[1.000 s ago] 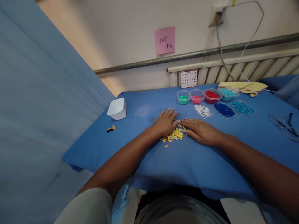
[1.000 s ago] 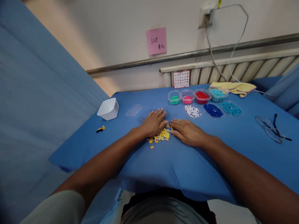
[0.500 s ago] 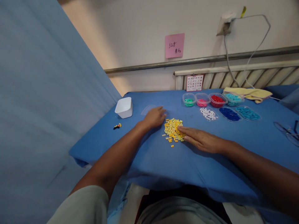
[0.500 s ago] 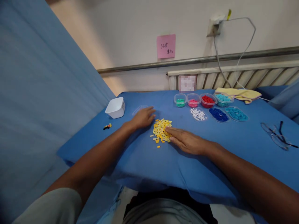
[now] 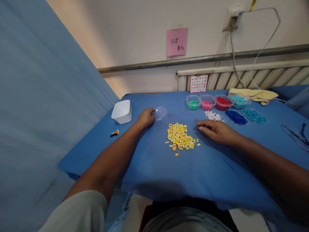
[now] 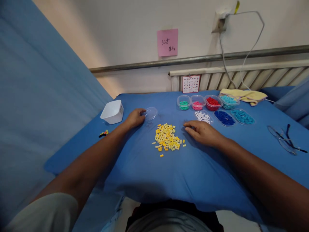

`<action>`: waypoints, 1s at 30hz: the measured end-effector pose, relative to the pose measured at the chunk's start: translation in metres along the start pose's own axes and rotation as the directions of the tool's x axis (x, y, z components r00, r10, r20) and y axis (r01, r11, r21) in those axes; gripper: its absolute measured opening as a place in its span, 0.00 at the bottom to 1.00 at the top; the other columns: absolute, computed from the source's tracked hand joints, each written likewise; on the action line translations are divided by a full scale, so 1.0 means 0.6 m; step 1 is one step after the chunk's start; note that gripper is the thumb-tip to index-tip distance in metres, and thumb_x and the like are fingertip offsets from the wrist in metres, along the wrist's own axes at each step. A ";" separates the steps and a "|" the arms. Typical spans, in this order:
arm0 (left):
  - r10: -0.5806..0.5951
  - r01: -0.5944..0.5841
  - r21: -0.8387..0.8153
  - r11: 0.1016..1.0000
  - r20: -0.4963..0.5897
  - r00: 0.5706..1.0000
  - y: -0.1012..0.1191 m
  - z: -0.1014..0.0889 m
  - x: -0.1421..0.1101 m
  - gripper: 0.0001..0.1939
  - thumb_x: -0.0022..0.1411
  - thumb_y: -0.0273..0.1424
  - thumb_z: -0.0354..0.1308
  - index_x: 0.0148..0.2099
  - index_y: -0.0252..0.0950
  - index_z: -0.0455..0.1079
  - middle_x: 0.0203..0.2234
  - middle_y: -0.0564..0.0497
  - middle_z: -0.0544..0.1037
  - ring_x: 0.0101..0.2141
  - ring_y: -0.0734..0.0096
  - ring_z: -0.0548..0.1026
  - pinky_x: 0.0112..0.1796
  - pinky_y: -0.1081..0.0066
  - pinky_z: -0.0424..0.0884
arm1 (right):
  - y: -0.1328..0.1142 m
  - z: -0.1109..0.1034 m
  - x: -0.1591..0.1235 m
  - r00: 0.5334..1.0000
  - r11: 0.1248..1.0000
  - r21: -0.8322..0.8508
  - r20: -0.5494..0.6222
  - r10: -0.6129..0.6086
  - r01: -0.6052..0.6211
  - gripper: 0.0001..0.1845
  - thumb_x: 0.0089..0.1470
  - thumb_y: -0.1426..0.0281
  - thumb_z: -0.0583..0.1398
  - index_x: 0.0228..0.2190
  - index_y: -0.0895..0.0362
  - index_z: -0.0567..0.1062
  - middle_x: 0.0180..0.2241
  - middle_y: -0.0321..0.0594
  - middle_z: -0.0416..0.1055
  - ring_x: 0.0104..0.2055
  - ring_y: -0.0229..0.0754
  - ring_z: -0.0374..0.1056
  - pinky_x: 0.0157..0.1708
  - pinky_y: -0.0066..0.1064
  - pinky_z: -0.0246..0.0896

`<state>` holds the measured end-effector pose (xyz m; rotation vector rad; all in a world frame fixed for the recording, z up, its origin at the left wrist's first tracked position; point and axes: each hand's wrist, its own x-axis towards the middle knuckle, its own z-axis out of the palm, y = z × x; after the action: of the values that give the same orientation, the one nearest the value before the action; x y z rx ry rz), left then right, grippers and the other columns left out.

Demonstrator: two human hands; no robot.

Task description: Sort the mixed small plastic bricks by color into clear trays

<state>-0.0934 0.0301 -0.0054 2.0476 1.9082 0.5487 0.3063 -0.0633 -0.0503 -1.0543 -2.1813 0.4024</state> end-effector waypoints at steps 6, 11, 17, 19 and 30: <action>0.145 -0.140 -0.397 0.907 -0.018 0.989 0.084 0.018 0.029 0.23 0.67 0.20 0.58 0.63 0.30 0.74 0.55 0.39 0.84 0.45 0.65 0.83 0.52 0.61 0.81 | -0.011 0.020 -0.006 0.968 0.999 -0.050 -0.250 -0.015 0.003 0.20 0.74 0.62 0.62 0.62 0.53 0.80 0.62 0.54 0.81 0.57 0.56 0.82 0.51 0.51 0.84; 0.378 -0.178 -0.627 0.759 0.201 0.904 0.163 0.049 0.009 0.15 0.63 0.20 0.65 0.52 0.33 0.79 0.46 0.44 0.86 0.42 0.69 0.83 0.47 0.65 0.80 | -0.024 -0.010 -0.018 0.941 0.964 -0.242 -0.290 -0.176 0.106 0.22 0.73 0.68 0.64 0.65 0.51 0.78 0.69 0.56 0.75 0.65 0.60 0.78 0.56 0.55 0.82; 0.555 -0.054 -0.833 0.551 0.317 0.769 0.198 0.090 0.003 0.10 0.63 0.26 0.70 0.48 0.32 0.80 0.40 0.48 0.84 0.35 0.73 0.78 0.44 0.65 0.75 | -0.042 -0.035 -0.034 0.950 0.923 -0.288 -0.106 -0.294 0.254 0.13 0.73 0.72 0.63 0.54 0.48 0.83 0.53 0.45 0.86 0.51 0.53 0.84 0.52 0.50 0.82; 0.544 -0.031 -0.837 0.546 0.326 0.773 0.196 0.093 0.007 0.11 0.63 0.27 0.72 0.47 0.32 0.80 0.37 0.50 0.82 0.33 0.74 0.76 0.42 0.66 0.74 | -0.045 -0.037 -0.035 0.945 0.910 -0.292 -0.054 -0.323 0.294 0.15 0.72 0.73 0.64 0.55 0.49 0.83 0.57 0.47 0.85 0.55 0.55 0.82 0.55 0.52 0.80; 0.426 -0.125 -0.721 0.681 0.251 0.869 0.188 0.113 0.031 0.14 0.70 0.27 0.66 0.56 0.32 0.80 0.49 0.41 0.86 0.40 0.68 0.83 0.44 0.66 0.77 | -0.045 -0.027 -0.017 0.892 0.787 -0.451 0.044 -0.451 0.420 0.15 0.72 0.78 0.65 0.57 0.56 0.80 0.51 0.47 0.86 0.53 0.53 0.79 0.54 0.48 0.75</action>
<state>0.0389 0.0427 -0.0123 1.7511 0.9266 0.7053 0.3067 -0.0881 -0.0287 -0.7261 -2.4254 -0.3688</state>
